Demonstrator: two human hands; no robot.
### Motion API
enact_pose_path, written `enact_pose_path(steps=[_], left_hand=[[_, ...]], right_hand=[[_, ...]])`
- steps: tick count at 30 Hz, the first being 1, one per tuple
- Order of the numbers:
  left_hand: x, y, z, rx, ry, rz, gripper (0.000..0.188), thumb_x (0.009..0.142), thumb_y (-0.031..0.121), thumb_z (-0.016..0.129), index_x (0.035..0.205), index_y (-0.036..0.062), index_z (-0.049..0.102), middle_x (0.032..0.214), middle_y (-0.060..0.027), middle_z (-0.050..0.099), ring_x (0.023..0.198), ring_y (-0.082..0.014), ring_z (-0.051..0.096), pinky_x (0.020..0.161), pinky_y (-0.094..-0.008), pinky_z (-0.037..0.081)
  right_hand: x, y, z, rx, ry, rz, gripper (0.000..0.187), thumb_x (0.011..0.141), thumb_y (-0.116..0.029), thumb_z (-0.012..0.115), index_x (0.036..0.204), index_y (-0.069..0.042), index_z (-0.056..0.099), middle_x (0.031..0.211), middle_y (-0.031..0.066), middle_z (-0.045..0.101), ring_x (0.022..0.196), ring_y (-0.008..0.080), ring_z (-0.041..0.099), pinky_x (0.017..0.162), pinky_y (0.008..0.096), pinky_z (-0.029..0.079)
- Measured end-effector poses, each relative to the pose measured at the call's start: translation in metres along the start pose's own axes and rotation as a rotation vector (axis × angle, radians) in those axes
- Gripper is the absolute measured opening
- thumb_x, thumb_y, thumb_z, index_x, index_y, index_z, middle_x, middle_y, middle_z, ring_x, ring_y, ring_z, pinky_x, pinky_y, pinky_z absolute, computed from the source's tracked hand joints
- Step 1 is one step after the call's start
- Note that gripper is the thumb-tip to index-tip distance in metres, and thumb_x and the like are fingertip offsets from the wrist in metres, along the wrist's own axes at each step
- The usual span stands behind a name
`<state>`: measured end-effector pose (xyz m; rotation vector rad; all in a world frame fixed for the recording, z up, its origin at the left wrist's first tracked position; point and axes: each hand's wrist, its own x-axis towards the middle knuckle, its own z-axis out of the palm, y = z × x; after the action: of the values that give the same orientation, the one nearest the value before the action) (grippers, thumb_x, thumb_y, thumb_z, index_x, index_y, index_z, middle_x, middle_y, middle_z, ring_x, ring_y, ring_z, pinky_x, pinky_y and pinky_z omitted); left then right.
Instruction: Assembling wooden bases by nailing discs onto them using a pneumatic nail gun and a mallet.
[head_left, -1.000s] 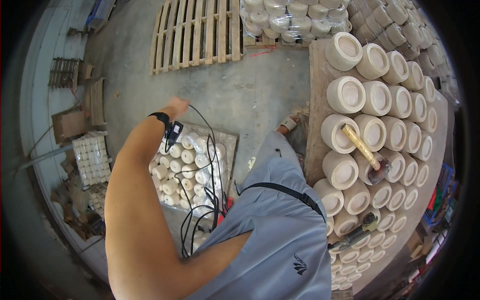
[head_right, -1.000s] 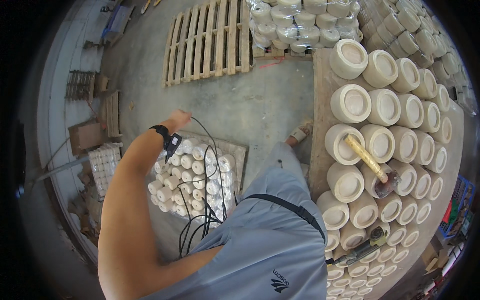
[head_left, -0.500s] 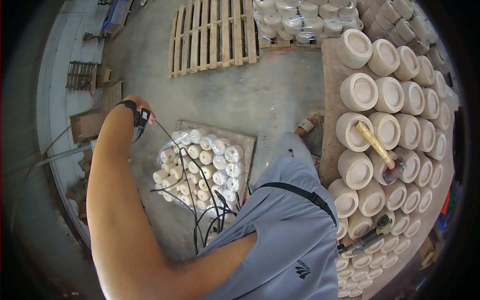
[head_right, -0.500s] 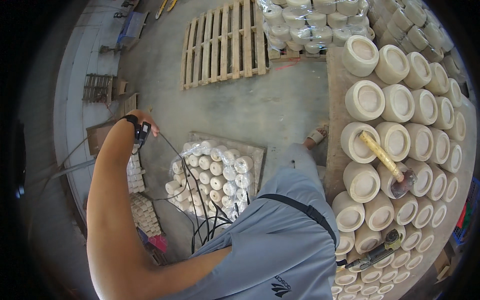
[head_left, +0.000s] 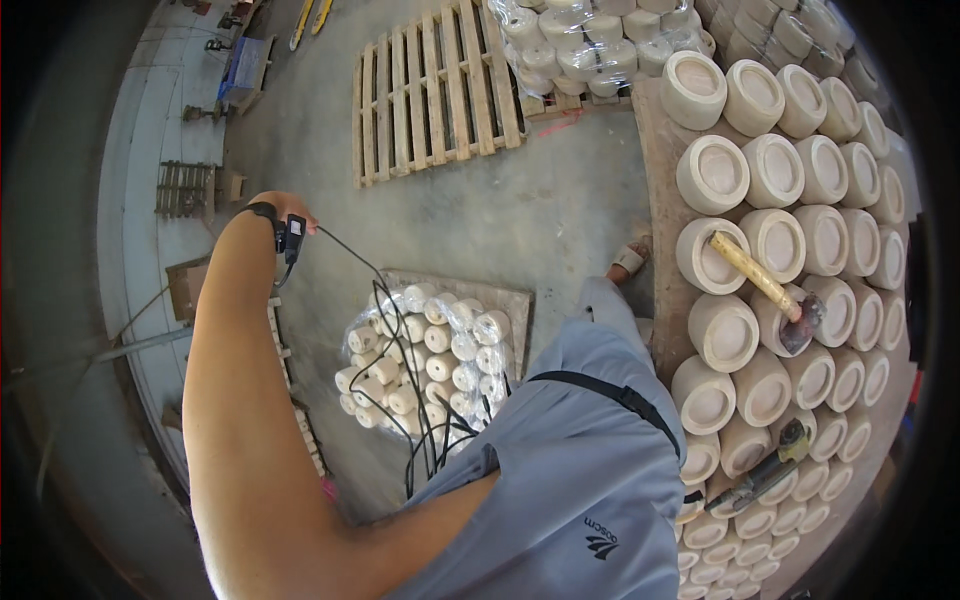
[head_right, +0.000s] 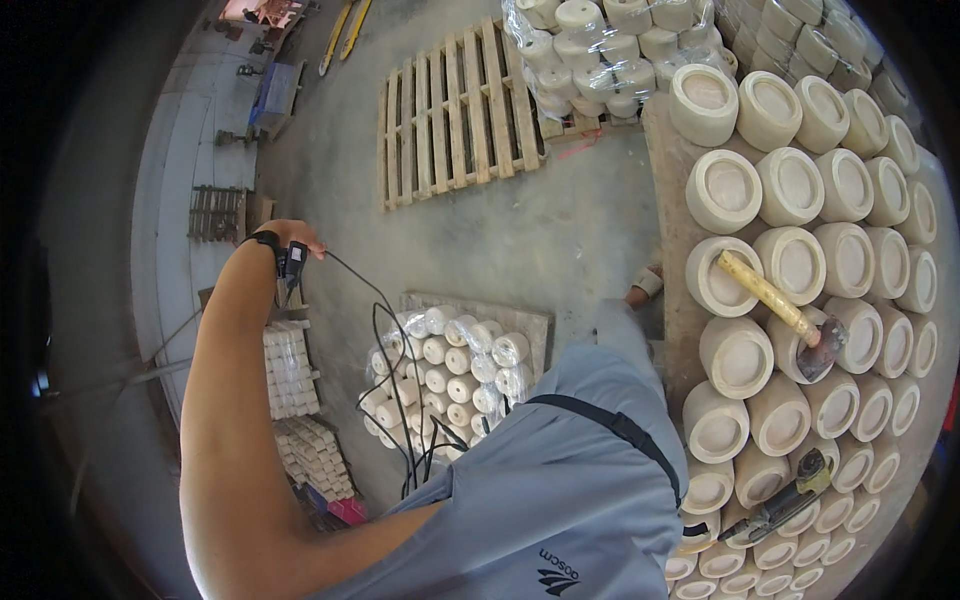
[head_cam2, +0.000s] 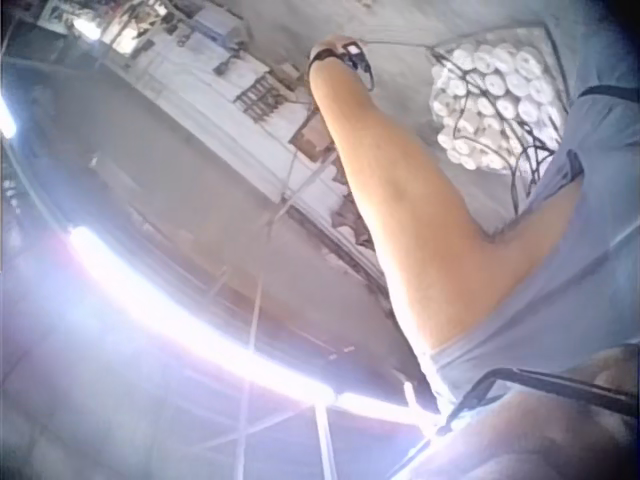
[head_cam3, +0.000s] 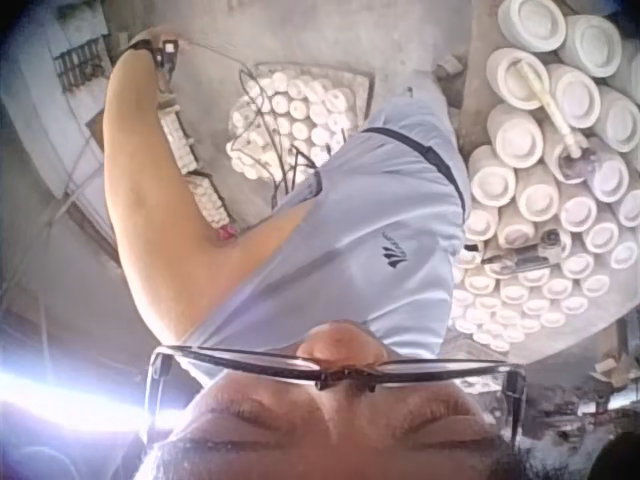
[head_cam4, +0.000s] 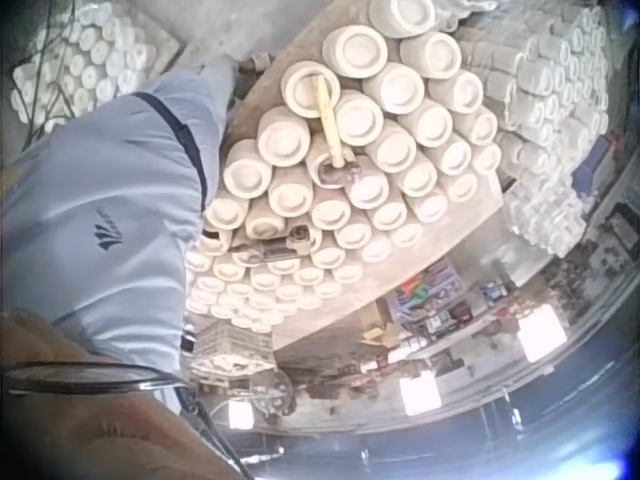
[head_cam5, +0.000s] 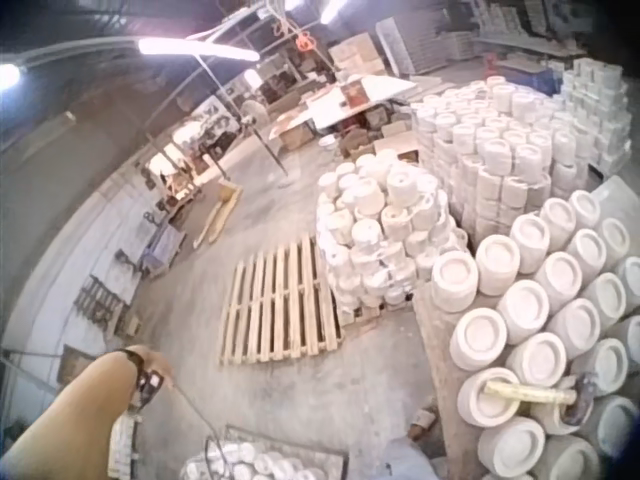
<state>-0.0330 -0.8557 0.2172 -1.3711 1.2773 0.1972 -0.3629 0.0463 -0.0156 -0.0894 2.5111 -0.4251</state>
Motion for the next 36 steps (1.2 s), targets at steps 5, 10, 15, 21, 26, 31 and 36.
enact_pose_path(steps=[5,10,15,21,26,31,36], left_hand=[[-0.038,0.008,-0.015,0.296,-0.012,-0.048,0.053,0.078,0.046,0.081,0.121,0.0158,0.077,0.118,-0.013,0.075,0.101,-0.0275,0.071,0.087,-0.043,0.054],[-0.078,0.037,-0.023,0.255,0.019,-0.049,0.053,0.076,0.045,0.083,0.117,0.0117,0.078,0.112,-0.0136,0.076,0.1,-0.0288,0.072,0.087,-0.0447,0.055],[-0.036,0.025,-0.033,0.237,0.16,-0.087,0.055,0.073,0.046,0.085,0.109,0.0045,0.079,0.104,-0.0148,0.077,0.094,-0.0295,0.074,0.084,-0.0455,0.056],[-0.001,0.004,-0.048,0.487,0.455,-0.119,0.025,0.085,0.018,0.071,0.105,0.0058,0.08,0.118,-0.0182,0.075,0.11,-0.0336,0.072,0.089,-0.0444,0.058],[-0.065,0.005,-0.058,-0.203,1.03,-0.31,0.028,0.093,0.017,0.061,0.115,0.0084,0.077,0.125,-0.0158,0.072,0.12,-0.0342,0.068,0.097,-0.0453,0.056],[-0.077,-0.001,-0.096,-0.311,1.077,-0.321,0.033,0.096,0.02,0.058,0.122,0.0081,0.074,0.134,-0.0149,0.068,0.127,-0.0324,0.064,0.103,-0.0448,0.053],[-0.042,-0.041,-0.193,0.455,0.95,-0.003,0.026,0.093,0.023,0.062,0.105,0.006,0.077,0.109,-0.0156,0.073,0.099,-0.0316,0.071,0.083,-0.041,0.058]], right_hand=[[0.003,0.004,0.001,0.012,-0.002,0.009,0.021,0.092,-0.02,0.064,0.095,0.001,0.064,0.082,0.0161,0.066,0.07,0.0238,0.063,0.062,0.0343,0.046],[0.002,0.01,0.003,0.016,-0.004,0.024,0.021,0.092,-0.021,0.064,0.093,0.0,0.064,0.079,0.0154,0.065,0.068,0.023,0.062,0.06,0.0339,0.046],[0.002,0.012,0.002,0.019,-0.01,0.022,0.021,0.092,-0.022,0.064,0.09,0.0,0.065,0.076,0.0146,0.065,0.065,0.0222,0.062,0.057,0.0335,0.045],[-0.001,0.022,-0.006,0.023,-0.02,0.048,0.022,0.092,-0.023,0.064,0.087,-0.001,0.065,0.073,0.0137,0.065,0.061,0.0212,0.061,0.055,0.033,0.044],[-0.008,0.055,-0.032,0.023,-0.043,0.125,0.023,0.092,-0.023,0.064,0.085,-0.001,0.065,0.07,0.013,0.065,0.058,0.0204,0.061,0.052,0.0326,0.044],[-0.048,0.126,-0.109,0.03,-0.077,0.35,0.024,0.091,-0.024,0.064,0.082,-0.002,0.065,0.068,0.0122,0.064,0.055,0.0196,0.06,0.05,0.0322,0.043],[-0.139,0.233,-0.219,0.106,-0.161,0.711,0.025,0.091,-0.025,0.064,0.08,-0.003,0.065,0.065,0.0114,0.064,0.052,0.0188,0.06,0.047,0.0317,0.042]])
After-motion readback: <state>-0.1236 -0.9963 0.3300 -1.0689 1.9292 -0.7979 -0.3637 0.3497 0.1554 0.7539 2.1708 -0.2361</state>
